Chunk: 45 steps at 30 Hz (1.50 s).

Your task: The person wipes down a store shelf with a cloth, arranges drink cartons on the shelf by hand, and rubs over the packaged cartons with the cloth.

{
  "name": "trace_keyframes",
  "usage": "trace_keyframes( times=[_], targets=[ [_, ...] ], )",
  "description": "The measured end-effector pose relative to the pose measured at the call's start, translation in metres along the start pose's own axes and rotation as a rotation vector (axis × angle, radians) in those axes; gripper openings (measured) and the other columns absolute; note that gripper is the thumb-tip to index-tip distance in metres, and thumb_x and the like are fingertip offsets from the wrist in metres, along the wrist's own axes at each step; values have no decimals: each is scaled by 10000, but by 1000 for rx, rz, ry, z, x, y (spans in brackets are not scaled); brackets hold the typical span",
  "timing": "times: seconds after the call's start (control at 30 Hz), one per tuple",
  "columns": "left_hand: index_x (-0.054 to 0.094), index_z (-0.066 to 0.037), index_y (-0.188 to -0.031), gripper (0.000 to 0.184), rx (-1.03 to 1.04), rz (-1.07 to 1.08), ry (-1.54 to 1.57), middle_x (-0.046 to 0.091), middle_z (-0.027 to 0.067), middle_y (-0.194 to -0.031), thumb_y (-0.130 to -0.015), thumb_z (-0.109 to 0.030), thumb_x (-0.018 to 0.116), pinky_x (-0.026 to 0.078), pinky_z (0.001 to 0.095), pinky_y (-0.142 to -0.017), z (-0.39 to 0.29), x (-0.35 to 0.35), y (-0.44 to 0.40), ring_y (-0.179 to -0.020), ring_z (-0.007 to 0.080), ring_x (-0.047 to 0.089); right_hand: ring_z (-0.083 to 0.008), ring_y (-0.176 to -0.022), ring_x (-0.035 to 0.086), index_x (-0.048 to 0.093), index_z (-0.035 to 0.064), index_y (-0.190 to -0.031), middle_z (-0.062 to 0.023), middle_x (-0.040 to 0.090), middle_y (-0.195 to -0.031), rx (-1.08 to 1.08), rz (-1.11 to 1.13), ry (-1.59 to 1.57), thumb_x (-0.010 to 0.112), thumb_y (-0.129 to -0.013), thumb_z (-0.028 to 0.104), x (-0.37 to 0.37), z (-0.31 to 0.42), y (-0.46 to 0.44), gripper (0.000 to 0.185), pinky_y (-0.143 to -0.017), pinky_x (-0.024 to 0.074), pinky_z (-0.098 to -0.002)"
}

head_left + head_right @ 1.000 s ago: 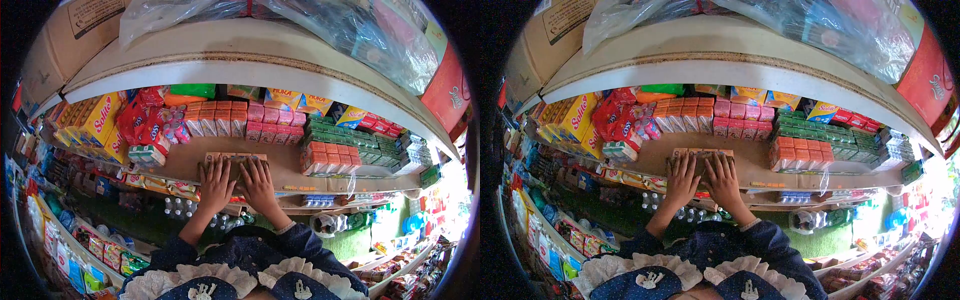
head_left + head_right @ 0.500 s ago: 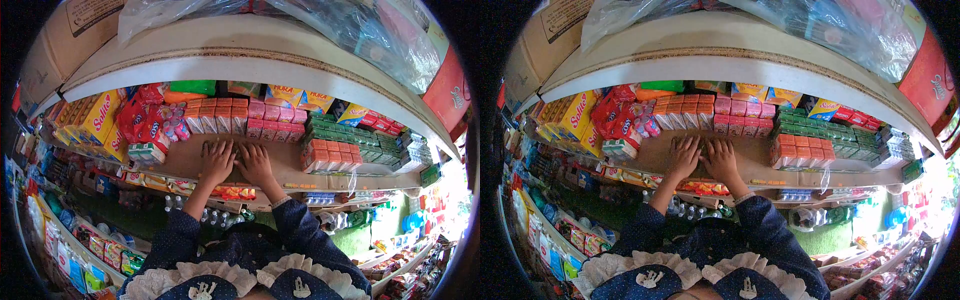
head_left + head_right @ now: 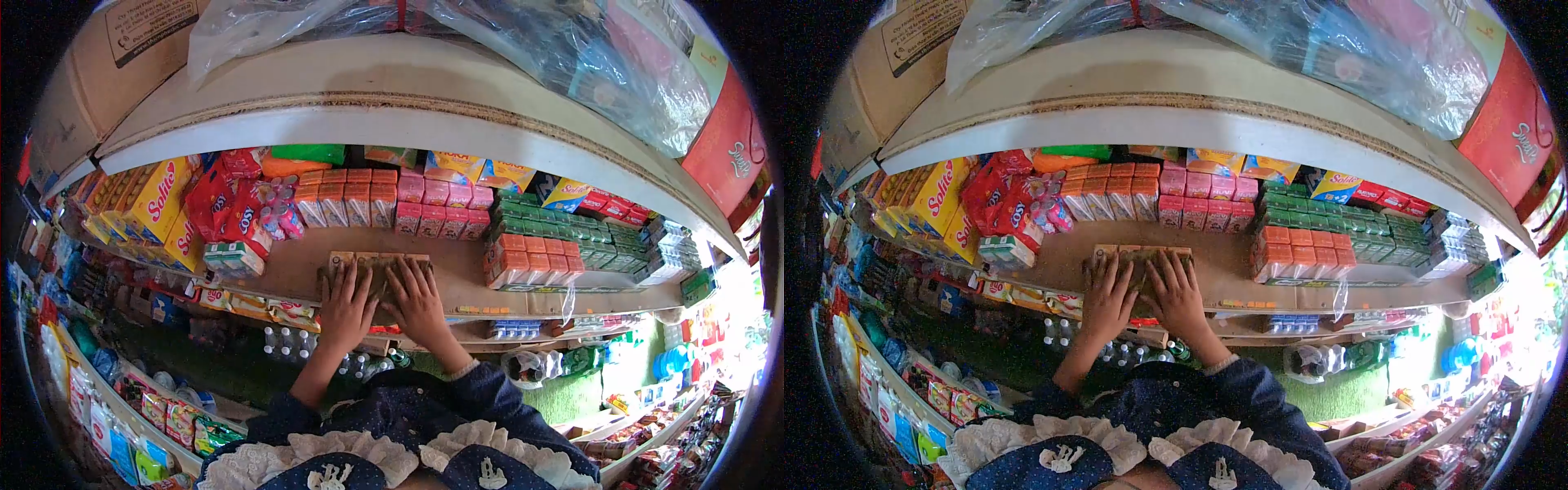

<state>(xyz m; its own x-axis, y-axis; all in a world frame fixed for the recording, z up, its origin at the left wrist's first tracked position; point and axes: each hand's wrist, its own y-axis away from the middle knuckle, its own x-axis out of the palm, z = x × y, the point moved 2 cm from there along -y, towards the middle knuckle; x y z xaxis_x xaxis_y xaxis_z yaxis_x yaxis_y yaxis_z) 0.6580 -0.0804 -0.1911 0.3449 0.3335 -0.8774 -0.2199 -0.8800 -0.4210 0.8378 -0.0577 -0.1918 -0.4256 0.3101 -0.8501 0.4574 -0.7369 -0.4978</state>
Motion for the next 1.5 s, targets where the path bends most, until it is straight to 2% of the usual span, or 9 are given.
trace_keyframes(
  times=[0.4, 0.6, 0.7, 0.77, 0.97, 1.1, 1.2, 1.37, 1.5],
  targets=[
    [532, -151, -1420, 455, 54, -11, 14, 341, 147, -1570, -987, -290, 548, 276, 522, -1162, 14, 5, -30, -1419, 373, 364, -427, -1407, 331, 432, 39, -1442, -244, 367, -1507, 24, 32, 8, 556, -938, 477, 8, -5, -19, 679, -1150, 267, -533],
    [638, -119, -1283, 494, 55, 71, 366, 379, 110, -1535, -827, -258, 765, 415, 465, -1080, 39, -35, -38, -1348, 369, 444, -382, -1219, 497, 549, 71, -1277, -165, 506, -1336, 27, 16, -153, 673, -852, 252, -14, -23, -20, 478, -1013, 417, -493],
    [645, -80, -1248, 449, 69, 263, 282, 515, 118, -1380, -836, -198, 780, 446, 445, -1057, 47, -48, -24, -1308, 325, 493, -355, -1107, 542, 562, 79, -1256, -130, 565, -1182, 81, 89, -84, 682, -826, 185, -24, -31, -3, 459, -943, 437, -475],
    [680, -63, -1128, 359, 23, 185, 280, 603, 100, -1070, -804, -169, 794, 516, 455, -894, 55, -44, -15, -1049, 301, 628, -330, -1022, 565, 610, 89, -1194, -103, 589, -1052, -9, -30, -42, 699, -799, 150, -32, -33, 5, 409, -899, 440, -460],
    [699, -61, -928, 188, 66, 218, 316, 579, 66, -860, -768, -135, 765, 463, 493, -932, 51, -65, 5, -869, 312, 608, -332, -1019, 577, 667, 84, -1108, -112, 610, -1068, -178, 37, -192, 727, -756, 124, -46, -37, 27, 359, -927, 437, -461],
    [689, -57, -989, 250, -67, 215, 408, 576, 81, -935, -755, -112, 755, 444, 482, -967, 49, -64, -13, -947, 319, 586, -353, -1038, 575, 670, 65, -1129, -135, 611, -1100, -25, -42, -283, 730, -761, 117, -44, -41, 19, 376, -954, 439, -466],
    [647, -50, -977, 205, 134, -84, 207, 571, 95, -1011, -798, -87, 740, 444, 492, -953, 38, -61, -44, -1039, 318, 551, -387, -1090, 568, 659, 43, -1156, -162, 611, -1149, 169, -89, -223, 729, -792, 117, -25, -65, -14, 378, -972, 449, -467],
    [597, -118, -1213, 452, 160, 178, 45, 538, 105, -1182, -782, -40, 707, 454, 464, -980, 58, -33, -46, -1131, 341, 532, -433, -1190, 508, 586, 54, -1268, -221, 538, -1297, 194, 145, -361, 696, -826, 142, 1, -88, -30, 464, -1013, 443, -486],
    [532, -159, -1329, 591, 22, 284, 243, 517, 104, -1256, -781, -5, 693, 518, 449, -892, 74, -32, -22, -1089, 341, 578, -426, -1161, 531, 574, 55, -1280, -219, 551, -1268, 210, 21, -386, 683, -818, 90, 13, -87, -18, 476, -985, 469, -471]
  ],
)
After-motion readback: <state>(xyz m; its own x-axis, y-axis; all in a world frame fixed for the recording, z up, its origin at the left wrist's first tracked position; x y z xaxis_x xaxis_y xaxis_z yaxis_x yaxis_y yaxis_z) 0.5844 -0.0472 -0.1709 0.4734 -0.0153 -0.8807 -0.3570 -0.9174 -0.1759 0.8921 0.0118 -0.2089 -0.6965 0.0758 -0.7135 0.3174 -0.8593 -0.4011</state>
